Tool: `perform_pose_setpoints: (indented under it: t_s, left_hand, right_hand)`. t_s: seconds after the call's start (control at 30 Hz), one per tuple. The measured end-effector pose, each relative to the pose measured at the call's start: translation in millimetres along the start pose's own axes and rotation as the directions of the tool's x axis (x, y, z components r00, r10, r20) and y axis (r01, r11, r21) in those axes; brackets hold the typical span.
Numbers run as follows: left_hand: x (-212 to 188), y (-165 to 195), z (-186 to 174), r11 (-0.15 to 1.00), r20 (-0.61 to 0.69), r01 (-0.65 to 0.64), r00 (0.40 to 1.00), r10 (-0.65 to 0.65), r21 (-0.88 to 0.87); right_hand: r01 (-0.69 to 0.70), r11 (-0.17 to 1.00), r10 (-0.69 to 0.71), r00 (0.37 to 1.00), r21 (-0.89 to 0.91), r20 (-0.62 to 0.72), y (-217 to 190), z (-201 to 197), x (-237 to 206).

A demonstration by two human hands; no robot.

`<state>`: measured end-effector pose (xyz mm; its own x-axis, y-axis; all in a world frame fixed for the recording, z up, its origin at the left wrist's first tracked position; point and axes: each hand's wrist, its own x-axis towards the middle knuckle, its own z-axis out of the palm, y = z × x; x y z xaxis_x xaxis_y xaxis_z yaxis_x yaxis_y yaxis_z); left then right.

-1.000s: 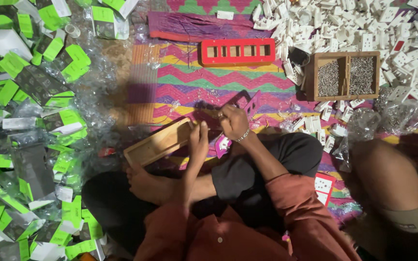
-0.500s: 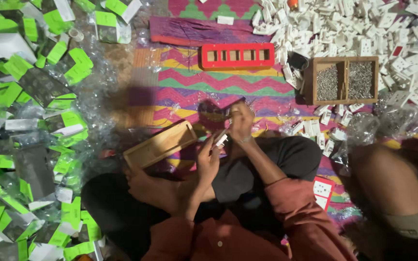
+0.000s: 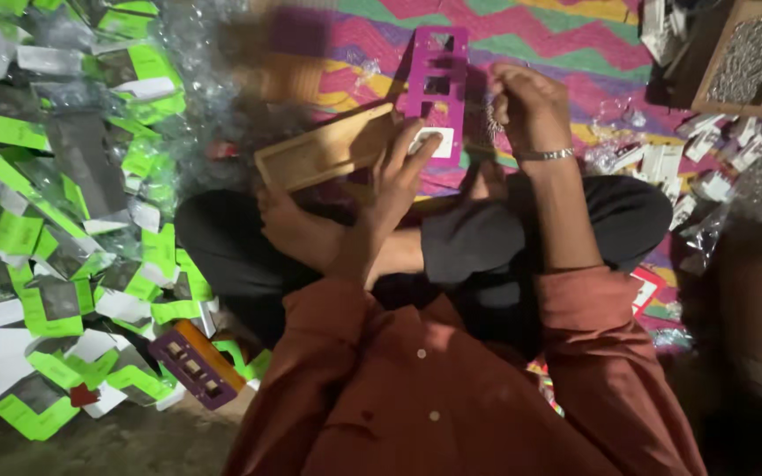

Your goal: The person sits on the floor and assembles electrical components. They insert white plastic inserts into a red plastic frame, then switch to a pink frame, inserting white inserts and securing them with metal pins. The person handles multiple frames and components throughout the process.

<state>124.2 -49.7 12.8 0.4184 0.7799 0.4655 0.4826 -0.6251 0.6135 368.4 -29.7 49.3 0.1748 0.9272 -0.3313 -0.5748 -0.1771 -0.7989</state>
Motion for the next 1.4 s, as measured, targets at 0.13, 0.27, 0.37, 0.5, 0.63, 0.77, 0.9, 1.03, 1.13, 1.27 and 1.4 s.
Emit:
perform_pose_setpoints:
  t_s: [0.13, 0.27, 0.37, 0.5, 0.63, 0.77, 0.9, 1.03, 1.13, 1.27, 1.4]
  left_hand:
    - [-8, -1, 7, 0.999, 0.086, 0.036, 0.996, -0.038, 0.029]
    - [-13, 0, 7, 0.998, 0.072, 0.055, 0.996, -0.058, 0.039]
    - [-17, 2, 8, 0.996, 0.095, 0.081, 0.992, -0.085, 0.044]
    - [-20, 3, 11, 0.986, 0.193, 0.166, 0.969, -0.157, -0.030]
    - [-21, 2, 11, 0.969, 0.231, 0.209, 0.957, -0.175, -0.130]
    - [-20, 0, 10, 0.963, 0.219, 0.204, 0.962, -0.163, -0.178]
    - [-19, 0, 10, 0.935, 0.172, 0.234, 0.966, -0.193, -0.267]
    - [-19, 0, 13, 0.934, 0.150, 0.251, 0.964, -0.218, -0.254]
    - [-20, -2, 14, 0.933, 0.142, 0.252, 0.965, -0.221, -0.258]
    - [-21, -4, 14, 0.927, 0.142, 0.251, 0.965, -0.218, -0.280]
    - [-20, -4, 13, 0.920, 0.169, 0.266, 0.960, -0.224, -0.287]
  right_hand:
    - [-0.059, 0.988, 0.079, 0.987, -0.145, 0.138, 1, 4, -4]
    - [0.034, 0.939, 0.026, 0.985, -0.343, 0.169, 1, -2, -7]
    - [0.037, 0.894, 0.030, 0.989, -0.447, 0.143, 8, -12, -11]
    - [0.011, 0.810, 0.077, 0.989, -0.586, 0.126, 25, -29, -8]
    - [0.161, 0.615, 0.006, 0.978, -0.772, 0.209, 45, -39, -1]
    - [0.257, 0.256, 0.062, 0.958, -0.932, 0.281, 56, -38, -1]
    - [0.179, 0.422, 0.160, 0.950, -0.889, 0.267, 50, -28, -6]
    - [-0.091, 0.356, 0.310, 0.950, -0.930, 0.026, 39, -18, -7]
    - [0.001, 0.602, 0.254, 0.948, -0.799, 0.192, 31, -17, -6]
    - [0.015, 0.706, 0.229, 0.941, -0.708, 0.249, 28, -22, -8]
    - [0.010, 0.668, 0.282, 0.922, -0.744, 0.265, 35, -23, -8]
